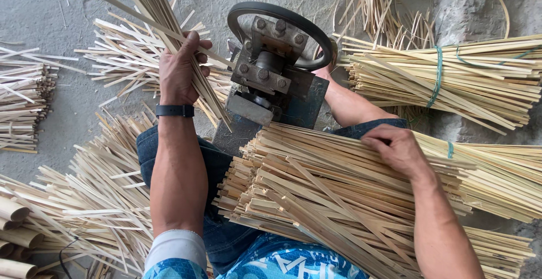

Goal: The person sits on the floor and repeatedly feeds long bamboo strips through a manual splitting machine. They hold the strips with both hands, guide them through the blade, and collect the split pieces into a growing pile on the floor.

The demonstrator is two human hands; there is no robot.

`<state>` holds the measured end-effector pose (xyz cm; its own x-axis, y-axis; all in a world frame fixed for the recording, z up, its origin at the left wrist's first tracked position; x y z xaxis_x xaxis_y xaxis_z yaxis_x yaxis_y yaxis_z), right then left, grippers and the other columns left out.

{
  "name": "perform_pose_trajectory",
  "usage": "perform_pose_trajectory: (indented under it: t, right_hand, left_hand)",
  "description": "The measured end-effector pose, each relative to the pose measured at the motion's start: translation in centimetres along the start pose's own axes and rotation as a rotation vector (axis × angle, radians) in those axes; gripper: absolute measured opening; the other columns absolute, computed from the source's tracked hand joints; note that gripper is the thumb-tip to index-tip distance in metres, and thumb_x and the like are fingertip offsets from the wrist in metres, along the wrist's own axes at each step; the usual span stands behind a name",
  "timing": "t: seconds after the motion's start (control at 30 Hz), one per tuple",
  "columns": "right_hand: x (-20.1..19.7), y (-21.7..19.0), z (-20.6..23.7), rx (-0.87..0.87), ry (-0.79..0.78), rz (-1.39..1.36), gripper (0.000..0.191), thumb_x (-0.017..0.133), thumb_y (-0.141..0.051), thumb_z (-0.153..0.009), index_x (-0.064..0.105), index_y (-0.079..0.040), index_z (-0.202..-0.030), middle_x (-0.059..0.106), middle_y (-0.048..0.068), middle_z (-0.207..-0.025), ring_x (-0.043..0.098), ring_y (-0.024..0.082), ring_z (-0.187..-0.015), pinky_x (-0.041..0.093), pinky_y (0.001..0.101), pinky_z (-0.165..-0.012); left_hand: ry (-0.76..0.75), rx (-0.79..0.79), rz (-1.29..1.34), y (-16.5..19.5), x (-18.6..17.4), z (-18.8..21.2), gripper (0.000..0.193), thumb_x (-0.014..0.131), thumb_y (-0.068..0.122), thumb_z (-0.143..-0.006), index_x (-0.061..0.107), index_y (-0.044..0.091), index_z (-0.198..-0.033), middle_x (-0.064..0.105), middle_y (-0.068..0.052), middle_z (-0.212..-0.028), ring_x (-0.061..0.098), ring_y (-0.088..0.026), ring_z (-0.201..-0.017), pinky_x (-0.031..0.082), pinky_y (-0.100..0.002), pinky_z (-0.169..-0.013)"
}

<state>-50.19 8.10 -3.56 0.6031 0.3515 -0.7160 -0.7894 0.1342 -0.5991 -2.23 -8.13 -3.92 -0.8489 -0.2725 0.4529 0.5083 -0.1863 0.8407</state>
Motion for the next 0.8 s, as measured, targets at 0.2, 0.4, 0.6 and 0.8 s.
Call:
perform_pose_trajectory:
  t: [0.2, 0.4, 0.6, 0.8]
  right_hand:
    - [0.7, -2.8, 0.7, -0.295, 0.071, 0.516, 0.034, 0.078, -0.026, -0.084, 0.078, -0.007, -0.111, 0.074, 0.014, -0.101, 0.068, 0.030, -0.092, 0.053, 0.0476, -0.083]
    - [0.3, -0.8, 0.8, -0.110, -0.001, 0.070, 0.016, 0.079, -0.026, -0.086, 0.078, -0.015, -0.098, 0.077, 0.004, -0.103, 0.074, 0.016, -0.093, 0.060, 0.0324, -0.088]
    - [-3.7, -0.3, 2.8, -0.003, 0.161, -0.091, 0.014, 0.082, -0.014, -0.084, 0.081, -0.011, -0.097, 0.081, 0.005, -0.094, 0.075, 0.014, -0.088, 0.060, 0.0283, -0.079]
    - [-4.0, 0.3, 2.9, 0.041, 0.222, -0.206, 0.016, 0.083, -0.013, -0.083, 0.081, -0.010, -0.098, 0.080, 0.005, -0.093, 0.074, 0.014, -0.085, 0.059, 0.0278, -0.077]
  left_hand:
    - [0.037, 0.084, 0.081, 1.4, -1.5, -0.3, 0.028, 0.073, 0.026, -0.099, 0.060, 0.003, -0.109, 0.073, -0.010, -0.081, 0.068, -0.016, -0.065, 0.061, -0.028, -0.054]
    - [0.064, 0.114, 0.253, 2.4, -2.5, -0.1, 0.026, 0.072, 0.024, -0.099, 0.055, 0.005, -0.101, 0.063, -0.006, -0.073, 0.071, -0.018, -0.069, 0.066, -0.037, -0.063]
    - [0.037, 0.115, 0.242, 2.0, -2.3, -0.2, 0.025, 0.075, 0.024, -0.098, 0.058, 0.007, -0.105, 0.061, -0.004, -0.077, 0.065, -0.015, -0.066, 0.057, -0.026, -0.050]
    - [0.062, 0.074, 0.187, 1.1, -2.0, -0.2, 0.028, 0.077, 0.024, -0.099, 0.055, 0.006, -0.101, 0.062, -0.005, -0.078, 0.065, -0.015, -0.066, 0.058, -0.026, -0.051]
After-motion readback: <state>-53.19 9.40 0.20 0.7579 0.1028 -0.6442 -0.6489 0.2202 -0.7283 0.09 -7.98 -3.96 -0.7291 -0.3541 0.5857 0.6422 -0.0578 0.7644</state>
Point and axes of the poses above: each hand's wrist, its own z-axis away from the middle knuckle, its own x-axis out of the palm, y = z × x, the point moved 9 cm from there along -z, towards the middle knuckle
